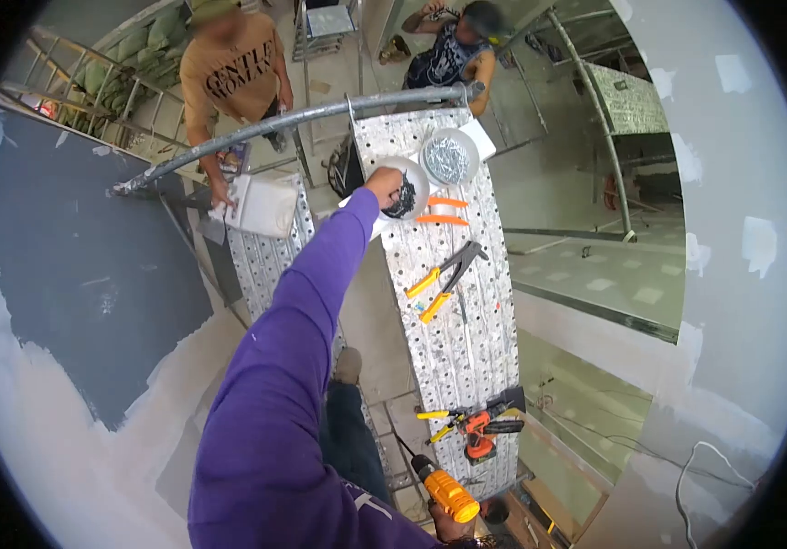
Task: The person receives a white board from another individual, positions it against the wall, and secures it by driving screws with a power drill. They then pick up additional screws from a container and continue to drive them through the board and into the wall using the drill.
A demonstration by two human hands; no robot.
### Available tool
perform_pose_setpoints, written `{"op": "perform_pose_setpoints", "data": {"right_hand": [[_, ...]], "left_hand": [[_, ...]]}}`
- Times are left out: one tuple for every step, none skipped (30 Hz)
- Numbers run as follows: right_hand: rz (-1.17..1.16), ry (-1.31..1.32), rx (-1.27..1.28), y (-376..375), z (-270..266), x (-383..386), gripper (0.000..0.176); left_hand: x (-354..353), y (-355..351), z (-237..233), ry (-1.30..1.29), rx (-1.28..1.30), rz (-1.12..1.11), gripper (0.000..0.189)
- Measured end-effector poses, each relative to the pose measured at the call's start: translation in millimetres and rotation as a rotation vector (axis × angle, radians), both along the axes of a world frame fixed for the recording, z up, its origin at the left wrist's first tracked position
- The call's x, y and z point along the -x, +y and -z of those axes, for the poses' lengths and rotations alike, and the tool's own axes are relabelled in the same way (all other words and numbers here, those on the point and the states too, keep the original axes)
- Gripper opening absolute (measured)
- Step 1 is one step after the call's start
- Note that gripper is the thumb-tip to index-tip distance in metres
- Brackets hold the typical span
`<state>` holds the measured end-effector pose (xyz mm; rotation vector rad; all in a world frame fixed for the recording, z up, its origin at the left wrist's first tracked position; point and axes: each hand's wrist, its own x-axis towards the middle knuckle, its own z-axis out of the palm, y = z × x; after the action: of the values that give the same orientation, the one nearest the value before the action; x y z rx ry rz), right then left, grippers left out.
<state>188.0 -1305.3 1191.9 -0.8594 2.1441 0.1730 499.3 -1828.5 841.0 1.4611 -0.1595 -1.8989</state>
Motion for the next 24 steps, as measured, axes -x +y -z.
{"op": "perform_pose_setpoints", "data": {"right_hand": [[-0.002, 0.002, 0.005, 4.7, -0.8, 3.9, 0.035], [-0.022, -0.008, 0.02, 7.0, -1.5, 8.8, 0.035], [-0.06, -0.032, 0.048, 10.2, -2.8, 14.2, 0.034], [-0.09, -0.047, 0.07, 12.5, -3.8, 18.3, 0.034], [-0.112, -0.058, 0.089, 15.3, -5.7, 21.9, 0.034], [-0.131, -0.07, 0.108, 17.8, -6.1, 24.6, 0.033], [-0.15, -0.08, 0.128, 21.4, -7.8, 28.5, 0.033], [-0.168, -0.093, 0.145, 24.3, -8.2, 31.3, 0.033], [-0.186, -0.101, 0.163, 28.0, -9.6, 33.8, 0.032], [-0.205, -0.112, 0.18, 31.5, -11.3, 37.0, 0.032], [-0.224, -0.129, 0.202, 35.3, -13.2, 39.1, 0.032], [-0.25, -0.144, 0.224, 32.8, -13.4, 41.2, 0.031], [-0.281, -0.163, 0.25, 34.8, -14.3, 43.2, 0.031], [-0.315, -0.184, 0.278, 39.0, -15.8, 46.2, 0.031], [-0.344, -0.21, 0.306, 37.4, -16.9, 47.9, 0.031], [-0.378, -0.232, 0.335, 38.7, -18.6, 51.5, 0.03], [-0.421, -0.257, 0.368, 41.6, -19.6, 55.6, 0.03], [-0.46, -0.28, 0.401, 43.0, -20.8, 59.5, 0.03], [-0.502, -0.302, 0.433, 43.8, -22.7, 62.8, 0.03], [-0.539, -0.322, 0.466, 45.5, -24.6, 67.4, 0.029], [-0.576, -0.352, 0.499, 44.3, -25.1, 69.3, 0.029], [-0.613, -0.383, 0.534, 41.6, -27.8, 69.5, 0.029], [-0.644, -0.418, 0.567, 38.9, -29.9, 68.9, 0.029], [-0.674, -0.46, 0.603, 34.9, -32.8, 67.4, 0.029]], "left_hand": [[3.2, 3.7, -2.0, 0.042, 0.007, -0.02, 0.009], [5.3, 7.6, -7.7, 0.09, 0.033, -0.033, 0.008], [7.8, 14.1, -13.0, 0.196, 0.072, -0.138, 0.01], [8.4, 20.1, -16.9, 0.305, 0.111, -0.24, 0.013], [7.6, 27.6, -18.0, 0.458, 0.192, -0.272, 0.02], [8.1, 33.6, -20.1, 0.538, 0.284, -0.294, 0.025], [9.9, 42.3, -36.5, 0.597, 0.313, -0.377, 0.025], [11.2, 51.8, -49.5, 0.656, 0.342, -0.459, 0.025], [10.4, 62.3, -63.4, 0.787, 0.378, -0.508, 0.026], [10.9, 75.6, -86.1, 0.819, 0.411, -0.54, 0.024], [11.0, 89.5, -97.8, 0.816, 0.454, -0.517, 0.024], [9.4, 104.3, -110.9, 0.811, 0.501, -0.492, 0.024], [6.7, 121.9, -121.7, 0.798, 0.47, -0.48, 0.027], [2.5, 141.6, -133.7, 0.782, 0.441, -0.469, 0.029], [-2.1, 167.9, -158.7, 0.766, 0.479, -0.455, 0.032], [-6.5, 200.5, -187.5, 0.747, 0.511, -0.443, 0.036], [-12.1, 231.5, -207.1, 0.696, 0.543, -0.413, 0.037], [-17.9, 263.2, -220.4, 0.642, 0.568, -0.385, 0.038], [-25.0, 295.0, -228.5, 0.587, 0.571, -0.386, 0.035], [-33.5, 325.9, -236.6, 0.529, 0.578, -0.392, 0.032], [-42.3, 358.4, -243.2, 0.541, 0.539, -0.438, 0.03], [-49.3, 393.7, -248.1, 0.548, 0.501, -0.489, 0.028], [-51.4, 428.8, -252.3, 0.515, 0.455, -0.541, 0.026], [-52.5, 462.5, -255.9, 0.479, 0.418, -0.595, 0.023]]}}
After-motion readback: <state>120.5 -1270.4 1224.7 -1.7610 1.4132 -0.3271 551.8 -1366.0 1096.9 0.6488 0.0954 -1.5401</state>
